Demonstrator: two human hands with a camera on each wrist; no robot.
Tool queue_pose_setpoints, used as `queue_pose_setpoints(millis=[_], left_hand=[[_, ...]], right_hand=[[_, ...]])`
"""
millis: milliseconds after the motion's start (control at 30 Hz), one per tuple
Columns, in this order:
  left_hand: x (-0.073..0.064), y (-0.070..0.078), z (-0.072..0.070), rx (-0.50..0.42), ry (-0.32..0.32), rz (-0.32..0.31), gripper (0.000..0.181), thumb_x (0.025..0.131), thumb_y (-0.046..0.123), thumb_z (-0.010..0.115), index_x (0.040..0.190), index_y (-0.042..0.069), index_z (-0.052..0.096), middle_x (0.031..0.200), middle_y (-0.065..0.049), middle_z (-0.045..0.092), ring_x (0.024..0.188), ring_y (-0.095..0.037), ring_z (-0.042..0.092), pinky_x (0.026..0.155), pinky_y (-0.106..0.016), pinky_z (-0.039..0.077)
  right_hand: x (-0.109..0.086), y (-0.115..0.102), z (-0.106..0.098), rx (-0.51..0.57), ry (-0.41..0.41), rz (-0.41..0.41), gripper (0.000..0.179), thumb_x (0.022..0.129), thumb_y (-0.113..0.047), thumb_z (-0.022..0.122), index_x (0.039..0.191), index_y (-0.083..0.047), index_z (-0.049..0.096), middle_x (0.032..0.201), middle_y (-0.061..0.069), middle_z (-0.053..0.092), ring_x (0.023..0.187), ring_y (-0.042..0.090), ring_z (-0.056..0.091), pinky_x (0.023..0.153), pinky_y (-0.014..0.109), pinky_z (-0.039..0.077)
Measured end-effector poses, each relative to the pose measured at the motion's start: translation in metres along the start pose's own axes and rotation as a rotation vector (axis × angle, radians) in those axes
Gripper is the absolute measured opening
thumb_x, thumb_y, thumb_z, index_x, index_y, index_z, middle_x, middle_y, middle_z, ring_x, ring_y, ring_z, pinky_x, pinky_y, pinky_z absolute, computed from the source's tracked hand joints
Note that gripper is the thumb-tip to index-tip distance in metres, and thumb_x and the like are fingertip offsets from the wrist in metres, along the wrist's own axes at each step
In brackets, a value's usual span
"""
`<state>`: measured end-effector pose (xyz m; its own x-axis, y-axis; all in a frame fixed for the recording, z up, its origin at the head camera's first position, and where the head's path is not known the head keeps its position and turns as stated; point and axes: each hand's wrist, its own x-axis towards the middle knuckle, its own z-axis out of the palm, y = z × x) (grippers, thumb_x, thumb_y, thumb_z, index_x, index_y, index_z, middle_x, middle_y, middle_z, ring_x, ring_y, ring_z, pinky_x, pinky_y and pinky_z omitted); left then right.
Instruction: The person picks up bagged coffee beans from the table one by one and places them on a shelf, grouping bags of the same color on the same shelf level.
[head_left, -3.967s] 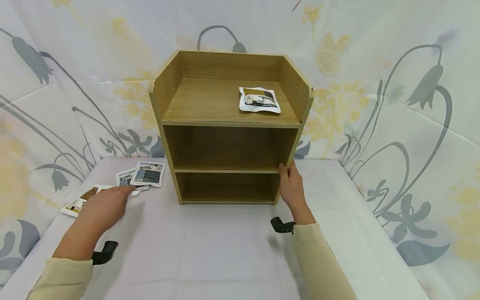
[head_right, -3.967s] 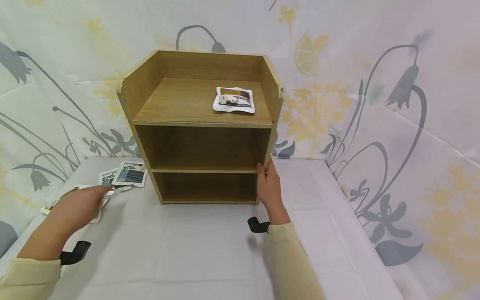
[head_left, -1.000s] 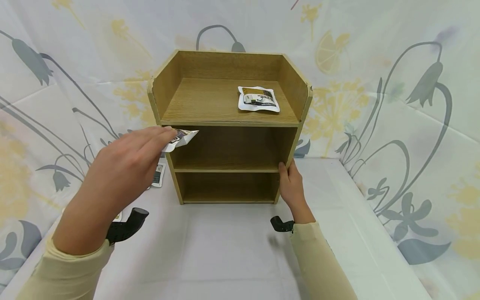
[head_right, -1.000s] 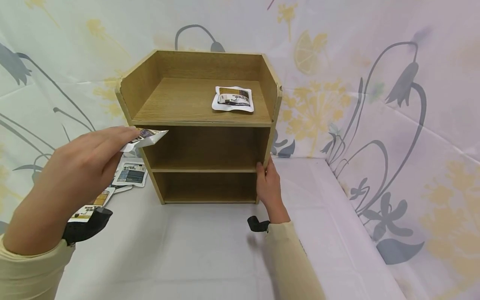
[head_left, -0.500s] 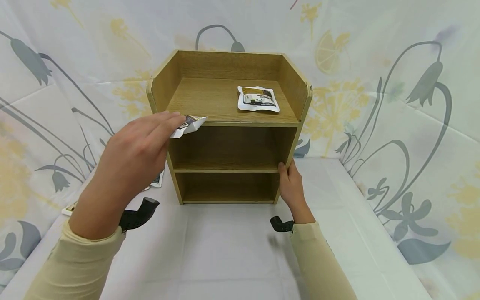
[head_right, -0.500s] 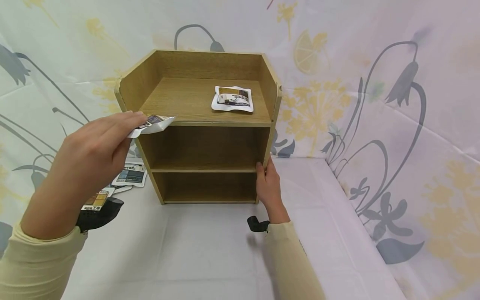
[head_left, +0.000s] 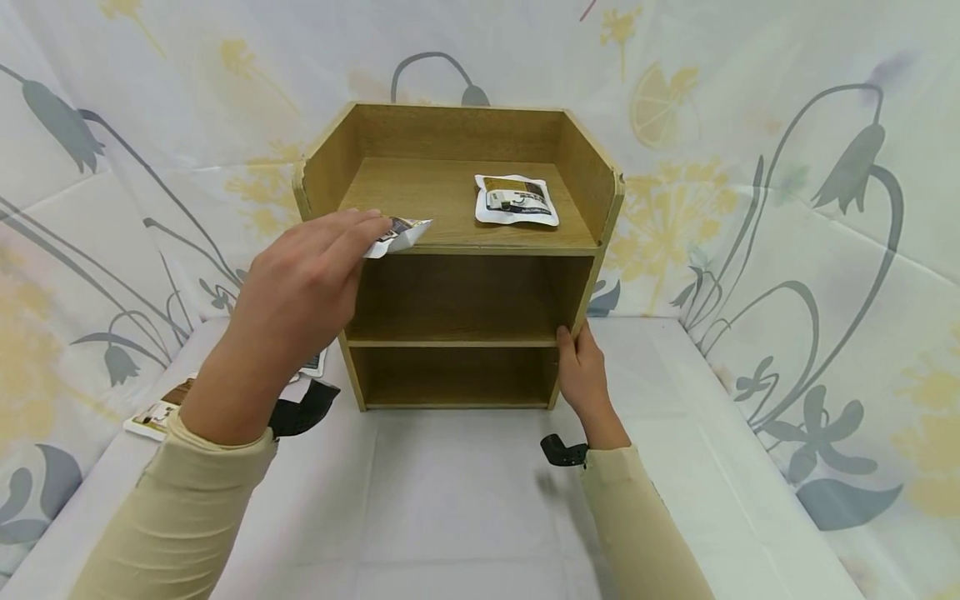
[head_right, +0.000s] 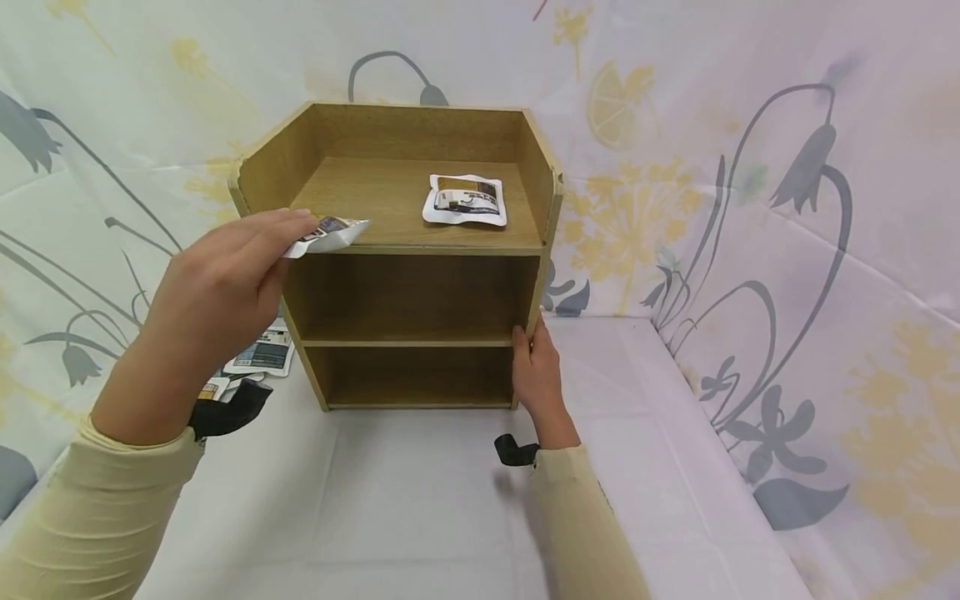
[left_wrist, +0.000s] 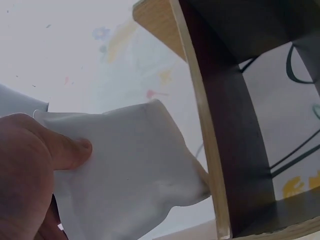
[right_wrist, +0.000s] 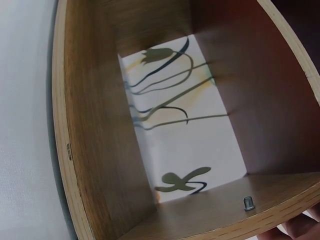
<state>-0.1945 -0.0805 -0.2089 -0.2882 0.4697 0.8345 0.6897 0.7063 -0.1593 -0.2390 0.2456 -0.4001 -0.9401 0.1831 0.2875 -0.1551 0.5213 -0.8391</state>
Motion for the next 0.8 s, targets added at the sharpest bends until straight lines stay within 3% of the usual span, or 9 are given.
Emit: queue_pose_setpoints(millis=[200,400,800], left_hand=[[0.001,-0.004,0.011,0.016,-0.012,0.013,0.031,0.091,-0.008,0.050,0.118,-0.002,0.063,0.115,-0.017,0.070,0.106,-0.034,0.067,0.093,-0.047,0.053],[0.006,-0.006,0.019,0.025,-0.039,0.009,0.033,0.092,-0.007,0.046,0.120,-0.002,0.063,0.117,-0.017,0.069,0.109,-0.034,0.065,0.096,-0.045,0.051],[0.017,-0.013,0.036,0.027,-0.206,-0.033,0.036,0.094,-0.006,0.043,0.123,-0.001,0.063,0.123,-0.017,0.066,0.116,-0.035,0.061,0.101,-0.047,0.048]], right_hand=[[0.000,0.001,0.000,-0.004,0.002,0.003,0.053,0.104,-0.046,0.030,0.147,-0.015,0.033,0.138,0.020,0.052,0.125,0.037,0.053,0.100,0.058,0.046],[0.001,0.001,0.000,-0.012,0.017,-0.022,0.054,0.104,-0.045,0.030,0.148,-0.015,0.033,0.139,0.020,0.052,0.127,0.038,0.052,0.101,0.058,0.045],[0.000,0.003,0.001,-0.020,0.018,-0.031,0.054,0.104,-0.045,0.030,0.148,-0.014,0.033,0.138,0.020,0.052,0.127,0.038,0.052,0.102,0.057,0.044]])
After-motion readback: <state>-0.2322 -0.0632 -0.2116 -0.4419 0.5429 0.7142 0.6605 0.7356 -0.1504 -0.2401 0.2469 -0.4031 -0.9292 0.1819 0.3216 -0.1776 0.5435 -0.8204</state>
